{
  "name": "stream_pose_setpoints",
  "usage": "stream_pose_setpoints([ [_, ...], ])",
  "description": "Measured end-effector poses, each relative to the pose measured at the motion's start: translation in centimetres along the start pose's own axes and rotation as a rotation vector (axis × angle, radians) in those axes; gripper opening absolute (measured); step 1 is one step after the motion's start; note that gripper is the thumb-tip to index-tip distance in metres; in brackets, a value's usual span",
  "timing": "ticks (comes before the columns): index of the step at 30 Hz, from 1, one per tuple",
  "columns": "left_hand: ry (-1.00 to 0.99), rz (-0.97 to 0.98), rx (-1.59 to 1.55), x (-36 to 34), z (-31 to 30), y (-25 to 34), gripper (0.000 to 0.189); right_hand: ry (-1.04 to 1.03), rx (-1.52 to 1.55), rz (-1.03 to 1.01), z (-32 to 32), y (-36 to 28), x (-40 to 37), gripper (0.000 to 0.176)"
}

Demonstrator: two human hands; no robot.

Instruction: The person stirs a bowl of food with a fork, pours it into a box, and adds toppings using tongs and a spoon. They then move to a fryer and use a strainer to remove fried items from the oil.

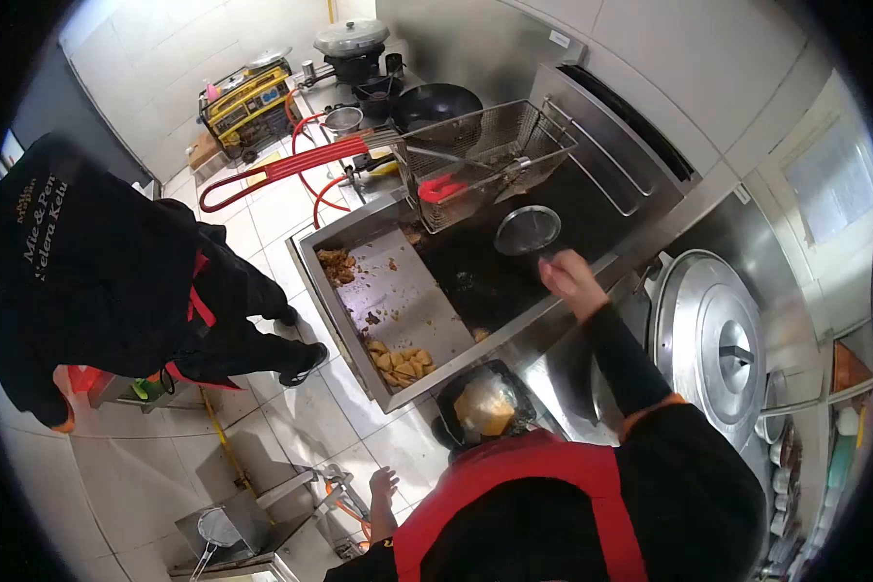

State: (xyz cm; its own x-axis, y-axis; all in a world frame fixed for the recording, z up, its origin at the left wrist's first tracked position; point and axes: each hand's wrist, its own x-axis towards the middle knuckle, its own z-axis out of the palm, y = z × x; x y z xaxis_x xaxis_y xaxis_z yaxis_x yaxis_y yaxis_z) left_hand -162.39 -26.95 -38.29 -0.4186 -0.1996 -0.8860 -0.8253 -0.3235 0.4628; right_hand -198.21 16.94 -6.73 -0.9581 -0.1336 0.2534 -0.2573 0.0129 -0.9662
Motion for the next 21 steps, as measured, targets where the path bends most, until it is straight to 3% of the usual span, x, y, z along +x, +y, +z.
stream_pose_setpoints([
  [1,0.000,0.000,-0.006,-0.9,0.0,0.2,0.032,0.229,0.254,0.243,0.2,2.4,2.2,0.008],
  [3,0.001,-0.001,-0.020,-2.0,0.0,-0.1,0.032,0.529,0.636,0.534,0.4,4.5,6.1,0.008],
  [5,-0.038,0.065,-0.022,-2.5,0.0,-2.2,0.033,0.674,0.896,0.631,0.7,5.7,8.9,0.008],
  [8,-0.075,0.293,0.208,-3.6,-1.9,-5.9,0.031,0.549,0.749,0.747,-2.8,12.8,12.8,0.005],
  [9,-0.034,0.140,0.085,-4.3,-1.4,-6.0,0.031,0.684,0.735,0.623,-0.3,8.4,11.5,0.007],
  [10,0.004,-0.013,-0.038,-4.9,-1.0,-6.1,0.031,0.632,0.587,0.693,-0.5,8.9,12.0,0.007],
  [12,0.039,-0.020,0.058,-6.4,-0.2,-5.1,0.029,0.519,0.288,0.820,-2.1,10.9,12.8,0.006],
  [14,0.074,-0.033,0.158,-7.8,0.2,-4.8,0.029,0.436,0.226,0.814,-3.5,12.1,11.7,0.007],
  [16,0.035,-0.029,0.057,-6.3,-0.2,-6.4,0.028,0.341,0.129,0.821,-4.1,10.9,10.5,0.009],
  [17,0.016,-0.025,0.005,-5.4,-0.4,-7.3,0.028,0.283,-0.003,0.836,-2.8,8.1,10.0,0.013],
  [20,-0.026,0.129,0.183,-4.3,0.1,-6.7,0.028,0.142,-0.118,0.846,-1.9,7.7,8.2,0.021],
  [21,-0.042,0.163,0.216,-3.7,0.1,-6.5,0.028,0.121,-0.176,0.832,-0.8,6.3,7.5,0.035],
])
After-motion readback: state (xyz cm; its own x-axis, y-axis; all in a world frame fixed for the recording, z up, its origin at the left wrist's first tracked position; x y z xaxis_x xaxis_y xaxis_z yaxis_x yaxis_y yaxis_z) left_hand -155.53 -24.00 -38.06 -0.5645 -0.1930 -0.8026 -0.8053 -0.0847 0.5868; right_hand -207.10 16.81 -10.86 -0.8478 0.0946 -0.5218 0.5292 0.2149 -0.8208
